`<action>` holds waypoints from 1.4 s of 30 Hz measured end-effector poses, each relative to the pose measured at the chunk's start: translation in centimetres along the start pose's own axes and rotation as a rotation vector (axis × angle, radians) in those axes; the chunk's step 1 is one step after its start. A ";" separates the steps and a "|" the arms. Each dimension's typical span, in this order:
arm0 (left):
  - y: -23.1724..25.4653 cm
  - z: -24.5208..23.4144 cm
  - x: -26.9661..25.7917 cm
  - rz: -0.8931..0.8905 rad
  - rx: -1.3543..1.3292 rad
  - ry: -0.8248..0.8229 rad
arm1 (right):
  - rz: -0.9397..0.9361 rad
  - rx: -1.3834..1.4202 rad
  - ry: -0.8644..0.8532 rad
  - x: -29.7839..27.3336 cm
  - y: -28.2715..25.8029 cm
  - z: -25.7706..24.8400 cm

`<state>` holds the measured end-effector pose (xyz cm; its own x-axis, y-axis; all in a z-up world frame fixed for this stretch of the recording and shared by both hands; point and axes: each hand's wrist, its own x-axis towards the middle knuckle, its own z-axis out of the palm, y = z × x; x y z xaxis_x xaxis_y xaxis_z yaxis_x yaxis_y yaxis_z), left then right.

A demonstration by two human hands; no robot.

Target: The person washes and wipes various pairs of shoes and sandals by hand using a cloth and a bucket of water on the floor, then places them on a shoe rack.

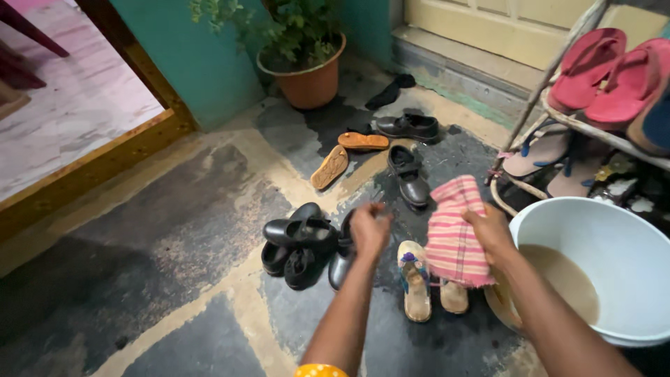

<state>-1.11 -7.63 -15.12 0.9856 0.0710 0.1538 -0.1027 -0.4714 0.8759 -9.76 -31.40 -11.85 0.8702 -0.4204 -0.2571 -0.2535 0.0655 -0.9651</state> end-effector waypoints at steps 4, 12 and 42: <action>-6.2 5.5 -5.9 -0.044 0.376 -0.134 | 0.010 -0.139 0.138 -0.6 2.8 1.1; -6.0 8.1 -13.8 -0.209 0.379 -0.247 | -0.132 -0.599 0.290 1.0 8.1 3.3; -17.1 7.8 -13.7 0.465 0.237 -0.193 | -0.417 -1.283 -0.325 7.1 17.9 14.7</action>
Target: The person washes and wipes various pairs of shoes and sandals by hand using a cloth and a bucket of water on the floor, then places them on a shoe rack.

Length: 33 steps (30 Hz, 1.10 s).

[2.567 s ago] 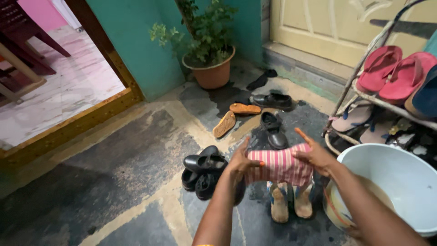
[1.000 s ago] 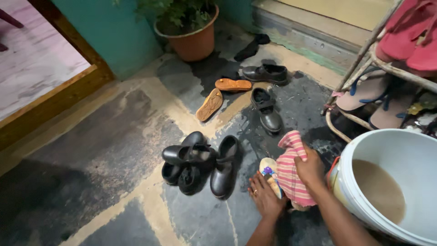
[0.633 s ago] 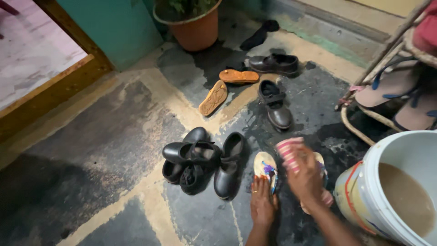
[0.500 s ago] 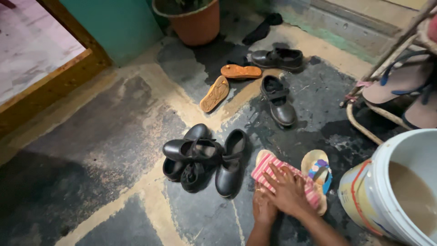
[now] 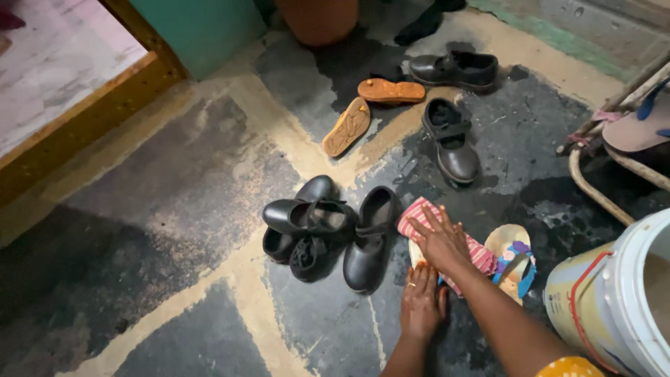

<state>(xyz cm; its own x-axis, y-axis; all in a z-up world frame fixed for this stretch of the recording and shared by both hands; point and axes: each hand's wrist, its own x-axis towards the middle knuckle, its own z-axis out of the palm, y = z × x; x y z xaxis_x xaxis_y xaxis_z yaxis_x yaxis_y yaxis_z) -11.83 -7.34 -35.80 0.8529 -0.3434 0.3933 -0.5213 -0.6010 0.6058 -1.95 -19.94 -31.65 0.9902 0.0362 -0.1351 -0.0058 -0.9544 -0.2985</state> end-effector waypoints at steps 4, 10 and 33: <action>-0.9 1.2 -0.5 -0.005 0.004 0.022 | -0.337 -0.180 0.165 -1.2 1.2 1.7; -0.2 0.8 -1.1 -0.007 -0.082 0.011 | -0.277 -0.030 0.048 -6.0 0.5 0.7; 0.3 -0.3 -1.0 -0.005 -0.096 -0.067 | -0.292 0.081 0.073 -4.0 2.8 1.9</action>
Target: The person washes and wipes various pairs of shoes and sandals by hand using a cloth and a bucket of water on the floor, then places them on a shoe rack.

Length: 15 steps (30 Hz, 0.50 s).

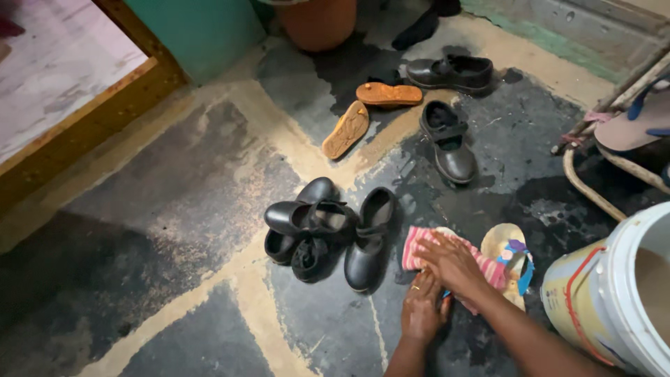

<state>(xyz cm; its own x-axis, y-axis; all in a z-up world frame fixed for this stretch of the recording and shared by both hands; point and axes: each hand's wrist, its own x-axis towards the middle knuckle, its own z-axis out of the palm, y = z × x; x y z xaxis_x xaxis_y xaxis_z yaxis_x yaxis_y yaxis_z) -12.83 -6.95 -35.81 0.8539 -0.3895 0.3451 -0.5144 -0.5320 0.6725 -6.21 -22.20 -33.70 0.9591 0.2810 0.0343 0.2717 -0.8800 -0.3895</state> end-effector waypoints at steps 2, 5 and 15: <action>0.4 -0.2 0.2 0.027 0.040 0.042 | 0.005 -0.002 0.065 1.1 -0.3 -0.8; 0.7 -0.7 0.5 0.013 -0.005 0.010 | 0.185 -0.018 0.134 2.4 0.1 -0.6; 0.3 -0.4 0.0 -0.009 -0.041 0.002 | 0.023 0.011 0.094 -1.4 0.3 1.3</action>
